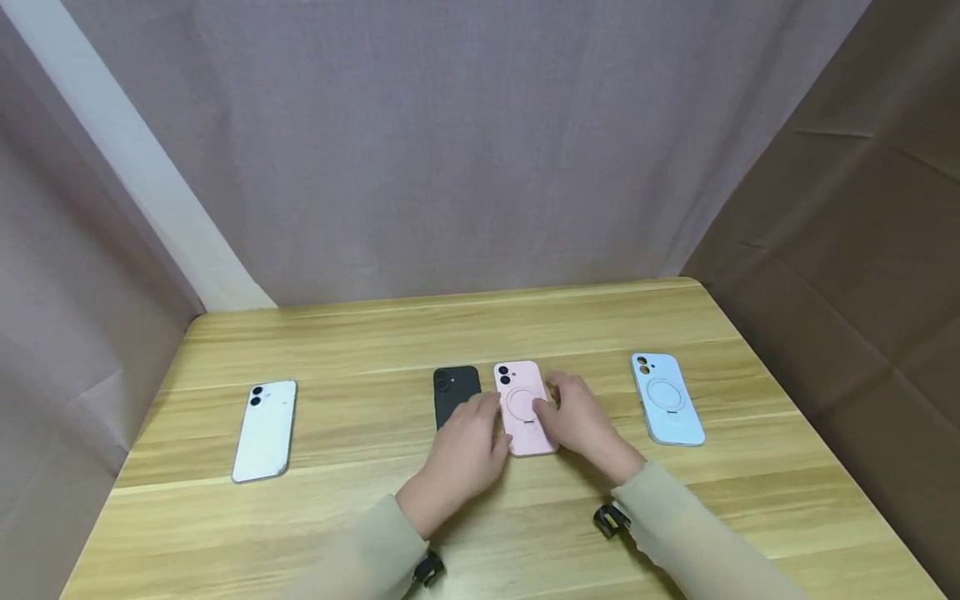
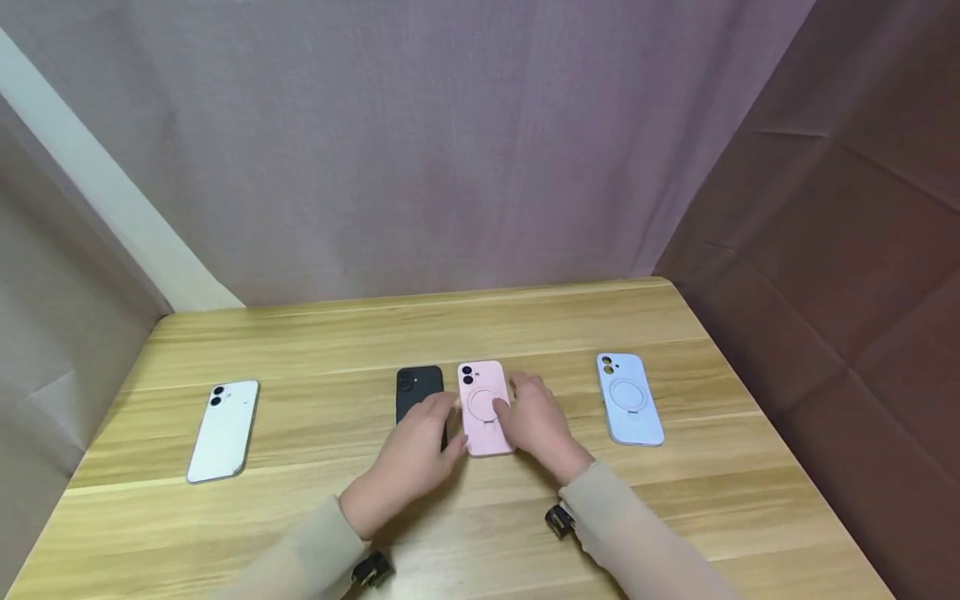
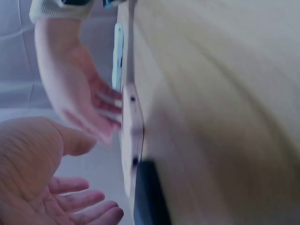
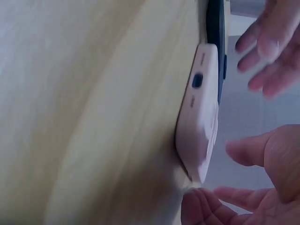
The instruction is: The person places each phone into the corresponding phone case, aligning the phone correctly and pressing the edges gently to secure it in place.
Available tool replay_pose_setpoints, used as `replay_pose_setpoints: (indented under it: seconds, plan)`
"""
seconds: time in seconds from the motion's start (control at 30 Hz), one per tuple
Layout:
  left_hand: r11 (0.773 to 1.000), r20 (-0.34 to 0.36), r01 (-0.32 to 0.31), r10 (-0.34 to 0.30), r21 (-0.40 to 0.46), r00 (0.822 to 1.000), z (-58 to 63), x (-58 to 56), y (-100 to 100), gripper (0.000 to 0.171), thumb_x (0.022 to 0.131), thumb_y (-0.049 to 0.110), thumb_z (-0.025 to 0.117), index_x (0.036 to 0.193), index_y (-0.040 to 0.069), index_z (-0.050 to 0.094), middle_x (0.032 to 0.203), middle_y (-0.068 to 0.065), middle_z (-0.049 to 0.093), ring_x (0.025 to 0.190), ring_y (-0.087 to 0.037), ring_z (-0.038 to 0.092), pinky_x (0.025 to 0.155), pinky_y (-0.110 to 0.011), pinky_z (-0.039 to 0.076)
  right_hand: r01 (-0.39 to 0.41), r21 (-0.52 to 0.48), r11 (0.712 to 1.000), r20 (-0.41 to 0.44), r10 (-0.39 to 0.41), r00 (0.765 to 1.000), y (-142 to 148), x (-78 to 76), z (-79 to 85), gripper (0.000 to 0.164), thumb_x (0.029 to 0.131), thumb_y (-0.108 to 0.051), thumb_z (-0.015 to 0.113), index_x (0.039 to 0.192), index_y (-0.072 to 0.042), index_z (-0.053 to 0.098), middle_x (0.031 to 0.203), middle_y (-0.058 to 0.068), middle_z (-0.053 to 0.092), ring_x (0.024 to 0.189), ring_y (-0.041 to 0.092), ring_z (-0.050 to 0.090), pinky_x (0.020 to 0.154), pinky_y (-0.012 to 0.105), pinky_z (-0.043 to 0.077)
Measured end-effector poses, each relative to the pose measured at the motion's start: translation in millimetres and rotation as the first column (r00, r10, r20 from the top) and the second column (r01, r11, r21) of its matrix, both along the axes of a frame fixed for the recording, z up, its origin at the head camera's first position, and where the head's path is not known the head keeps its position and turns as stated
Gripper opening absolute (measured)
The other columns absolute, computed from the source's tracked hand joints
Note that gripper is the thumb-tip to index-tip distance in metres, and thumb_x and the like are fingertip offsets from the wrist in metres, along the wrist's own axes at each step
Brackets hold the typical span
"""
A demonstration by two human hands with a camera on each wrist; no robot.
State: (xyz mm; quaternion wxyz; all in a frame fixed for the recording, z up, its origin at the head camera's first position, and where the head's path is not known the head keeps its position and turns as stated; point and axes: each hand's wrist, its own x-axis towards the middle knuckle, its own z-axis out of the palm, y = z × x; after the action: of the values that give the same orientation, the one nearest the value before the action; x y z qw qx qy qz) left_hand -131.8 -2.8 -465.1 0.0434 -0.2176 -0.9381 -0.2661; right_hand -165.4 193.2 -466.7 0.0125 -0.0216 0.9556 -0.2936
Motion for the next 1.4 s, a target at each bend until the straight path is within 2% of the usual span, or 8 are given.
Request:
replay_pose_setpoints:
  seconds: [0.23,0.5,0.57,0.73,0.8,1.0,1.2,1.4]
  plan:
    - [0.992,-0.016,-0.124,0.124,-0.006,0.992,4.7,-5.3,-50,0.069,0.086,0.038,0.069,0.137,-0.002,0.047,0.135,-0.021,0.051,0.123,-0.035,0.049,0.101,-0.046,0.042,0.063,0.103,0.993,-0.097,-0.053,0.994,35,0.3,6.9,0.064,0.09,-0.037,0.065,0.136,0.004,0.047,0.119,0.025,0.057,0.108,0.041,0.055,0.089,0.056,0.045]
    - [0.963,-0.002,-0.265,0.266,-0.051,0.964,-4.4,-7.0,-130,0.078,0.085,0.045,0.069,0.138,-0.006,0.044,0.135,-0.029,0.048,0.12,-0.045,0.048,0.1,-0.056,0.039,0.159,0.212,0.964,-0.207,-0.115,0.972,97,7.6,10.5,0.069,0.09,-0.041,0.065,0.133,0.011,0.046,0.12,0.037,0.05,0.108,0.054,0.047,0.083,0.065,0.041]
    - [0.95,0.003,-0.304,0.305,-0.072,0.952,-6.7,-6.9,-148,0.077,0.085,0.045,0.069,0.136,-0.007,0.044,0.133,-0.03,0.048,0.116,-0.048,0.05,0.096,-0.058,0.041,0.174,0.219,0.96,-0.211,-0.128,0.969,110,8.9,10.7,0.07,0.09,-0.04,0.065,0.132,0.012,0.046,0.116,0.038,0.05,0.102,0.054,0.049,0.077,0.063,0.042]
    - [0.918,-0.023,-0.373,0.373,-0.132,0.927,-8.7,-5.3,-185,0.074,0.085,0.042,0.069,0.132,-0.011,0.046,0.128,-0.034,0.049,0.108,-0.052,0.051,0.087,-0.062,0.043,0.227,0.244,0.943,-0.183,-0.185,0.965,130,12.0,9.8,0.071,0.09,-0.042,0.065,0.13,0.013,0.045,0.106,0.035,0.05,0.086,0.045,0.049,0.059,0.049,0.041]
    - [0.906,-0.043,-0.394,0.392,-0.152,0.919,-9.3,-4.5,-195,0.074,0.085,0.041,0.07,0.131,-0.011,0.046,0.126,-0.035,0.049,0.107,-0.053,0.05,0.084,-0.064,0.043,0.245,0.262,0.934,-0.159,-0.208,0.965,135,13.0,9.8,0.074,0.09,-0.044,0.064,0.131,0.014,0.044,0.11,0.037,0.048,0.089,0.046,0.048,0.06,0.05,0.04]
    - [0.881,-0.058,-0.439,0.436,-0.177,0.898,-12.4,-2.9,-215,0.072,0.085,0.038,0.07,0.13,-0.013,0.045,0.123,-0.037,0.048,0.107,-0.056,0.046,0.083,-0.066,0.04,0.255,0.298,0.92,-0.101,-0.235,0.967,144,14.1,9.0,0.079,0.091,-0.047,0.06,0.133,0.016,0.04,0.122,0.042,0.041,0.105,0.056,0.042,0.075,0.064,0.041]
    - [0.866,-0.061,-0.464,0.461,-0.188,0.885,-14.8,-1.6,-224,0.071,0.086,0.035,0.069,0.127,-0.017,0.044,0.12,-0.039,0.048,0.104,-0.057,0.047,0.081,-0.066,0.04,0.251,0.334,0.909,-0.056,-0.247,0.967,152,15.1,4.9,0.077,0.091,-0.047,0.059,0.13,0.016,0.04,0.113,0.043,0.043,0.102,0.058,0.041,0.07,0.063,0.041]
    - [0.851,-0.044,-0.482,0.484,-0.206,0.874,-15.5,-0.3,-230,0.064,0.086,0.032,0.068,0.123,-0.016,0.046,0.119,-0.038,0.048,0.102,-0.057,0.046,0.078,-0.067,0.04,0.246,0.349,0.904,-0.025,-0.254,0.967,155,15.7,2.6,0.073,0.091,-0.044,0.059,0.126,0.018,0.04,0.11,0.045,0.042,0.1,0.06,0.041,0.068,0.063,0.041]
